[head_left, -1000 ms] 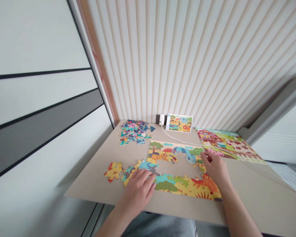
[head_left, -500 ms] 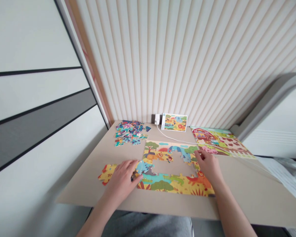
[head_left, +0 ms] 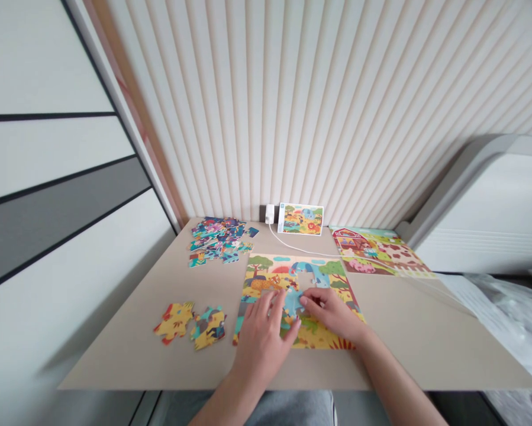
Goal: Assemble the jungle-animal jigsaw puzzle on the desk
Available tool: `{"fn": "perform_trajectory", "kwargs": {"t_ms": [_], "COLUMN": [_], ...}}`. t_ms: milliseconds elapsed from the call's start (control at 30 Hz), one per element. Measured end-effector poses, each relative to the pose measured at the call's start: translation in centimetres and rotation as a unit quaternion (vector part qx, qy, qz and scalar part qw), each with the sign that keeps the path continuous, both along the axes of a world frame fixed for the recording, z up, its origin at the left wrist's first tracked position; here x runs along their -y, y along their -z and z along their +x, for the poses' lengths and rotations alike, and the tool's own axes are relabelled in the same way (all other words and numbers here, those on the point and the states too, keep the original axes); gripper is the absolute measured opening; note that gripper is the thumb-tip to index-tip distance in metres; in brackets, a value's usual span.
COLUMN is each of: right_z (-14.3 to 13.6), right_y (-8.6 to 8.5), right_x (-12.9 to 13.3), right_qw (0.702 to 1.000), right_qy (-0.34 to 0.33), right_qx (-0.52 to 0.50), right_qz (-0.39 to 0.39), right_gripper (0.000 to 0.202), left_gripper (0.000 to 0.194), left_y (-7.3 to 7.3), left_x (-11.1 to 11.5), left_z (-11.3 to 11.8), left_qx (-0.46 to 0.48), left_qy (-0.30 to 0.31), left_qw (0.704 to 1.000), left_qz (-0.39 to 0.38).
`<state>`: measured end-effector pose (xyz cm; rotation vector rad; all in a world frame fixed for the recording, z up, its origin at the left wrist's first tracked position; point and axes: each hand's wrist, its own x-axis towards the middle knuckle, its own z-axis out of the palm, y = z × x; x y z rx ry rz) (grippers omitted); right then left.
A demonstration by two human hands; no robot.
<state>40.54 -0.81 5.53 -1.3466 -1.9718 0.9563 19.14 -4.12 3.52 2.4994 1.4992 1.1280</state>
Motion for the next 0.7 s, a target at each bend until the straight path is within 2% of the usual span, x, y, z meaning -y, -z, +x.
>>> {"fn": "perform_trajectory", "kwargs": {"t_ms": [133, 267, 400, 700], "right_z": [1.6, 3.5, 4.0, 1.6], "right_y": [1.0, 1.6, 1.9, 1.3], "right_x": [-1.3, -2.9, -3.9, -4.3], "right_qw": [0.993, 0.968, 0.958, 0.938], "right_qy": [0.111, 0.216, 0.225, 0.202], "right_qx": [0.021, 0.097, 0.157, 0.267], "right_qz": [0.032, 0.084, 0.083, 0.094], "right_gripper": [0.042, 0.04, 0.041, 0.034], "left_gripper": [0.057, 0.035, 0.028, 0.021], "left_y": [0.6, 1.1, 1.4, 1.3], "left_x": [0.1, 0.6, 1.1, 1.3], "left_z": [-0.6, -1.3, -1.2, -1.3], "left_qx": [-0.019, -0.057, -0.099, -0.095], "left_qy": [0.031, 0.053, 0.084, 0.095], "left_qw": [0.999, 0.997, 0.991, 0.989], "left_qz": [0.006, -0.009, -0.026, -0.064]}}
